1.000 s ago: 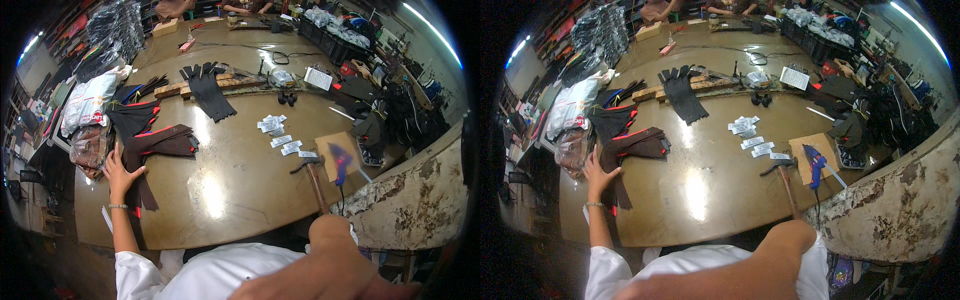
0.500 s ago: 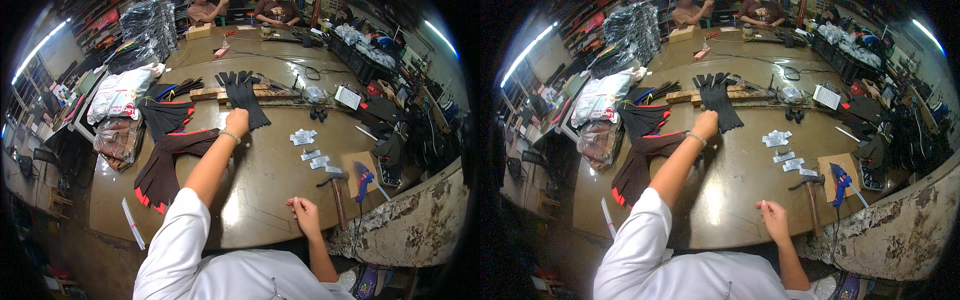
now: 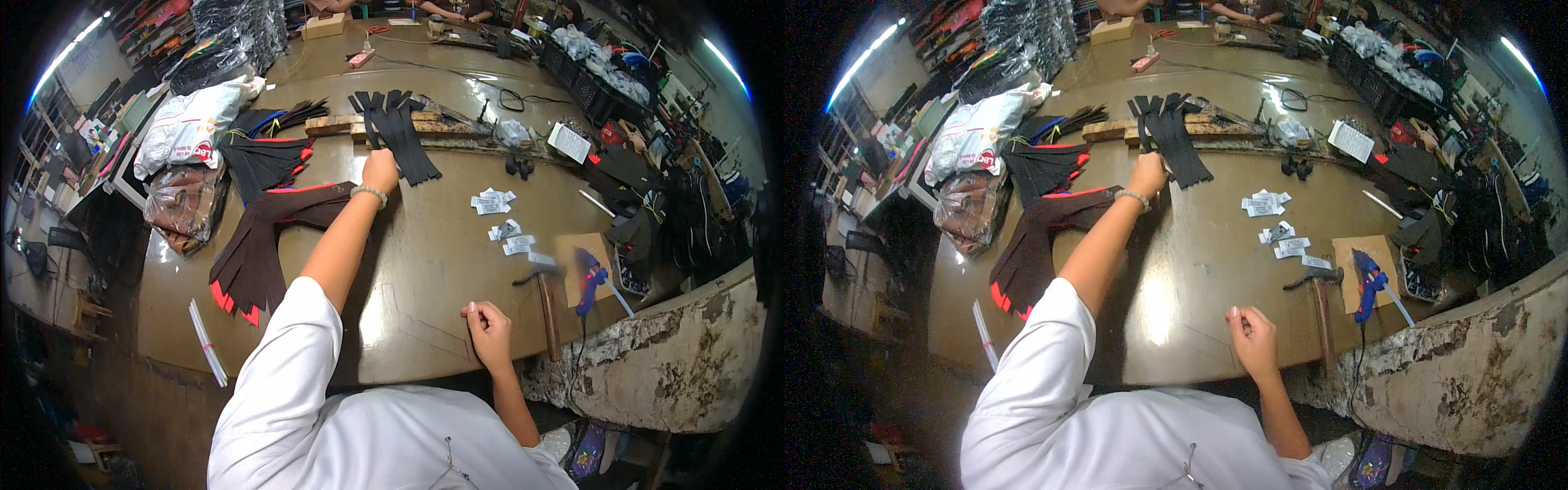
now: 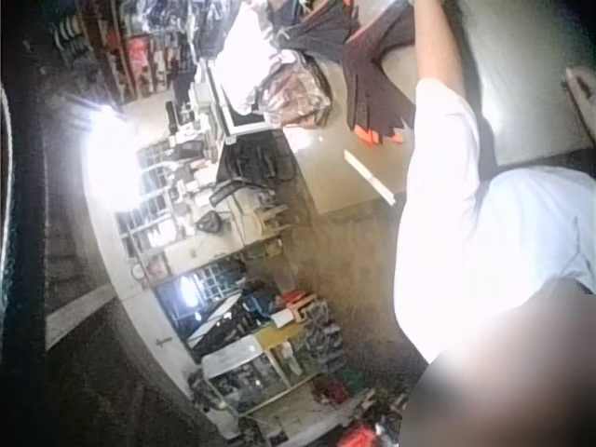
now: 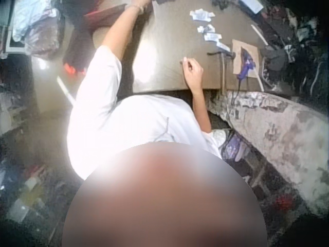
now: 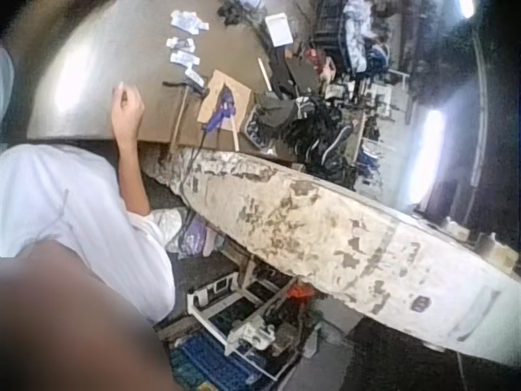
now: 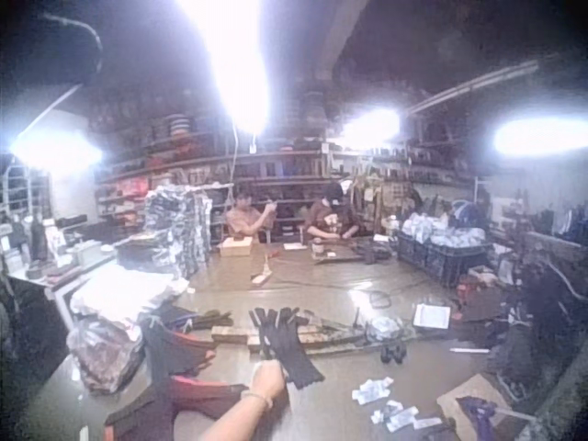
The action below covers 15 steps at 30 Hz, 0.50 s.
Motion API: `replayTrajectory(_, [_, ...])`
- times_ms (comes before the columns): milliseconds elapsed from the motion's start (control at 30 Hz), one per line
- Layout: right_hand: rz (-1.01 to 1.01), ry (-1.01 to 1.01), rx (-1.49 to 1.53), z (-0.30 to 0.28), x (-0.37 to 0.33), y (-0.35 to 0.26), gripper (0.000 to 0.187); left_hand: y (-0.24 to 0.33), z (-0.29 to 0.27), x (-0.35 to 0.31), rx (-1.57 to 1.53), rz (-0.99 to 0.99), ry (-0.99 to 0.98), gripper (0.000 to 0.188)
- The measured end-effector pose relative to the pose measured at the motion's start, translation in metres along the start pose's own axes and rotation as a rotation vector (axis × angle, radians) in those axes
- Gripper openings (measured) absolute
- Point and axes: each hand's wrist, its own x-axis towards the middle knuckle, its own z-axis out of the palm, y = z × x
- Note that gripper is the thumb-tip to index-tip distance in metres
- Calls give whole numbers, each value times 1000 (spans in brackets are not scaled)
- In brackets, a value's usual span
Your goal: The person gathers and aligns multiple black and red fabric strips, then uses a hot glue gun to attach small rectangular pieces to the ends of the strips. The person repeatedly applies glue and presses the pieces into place, working on several strips in sequence.
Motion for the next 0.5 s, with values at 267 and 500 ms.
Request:
replayTrajectory(267, [17,1,40,-1,1,-1,23,-10,-10,3,-142,-338,-18,38])
replayTrajectory(500, [22,6,43,-1,1,2,24,-25,4,11,-215,-266,30,31])
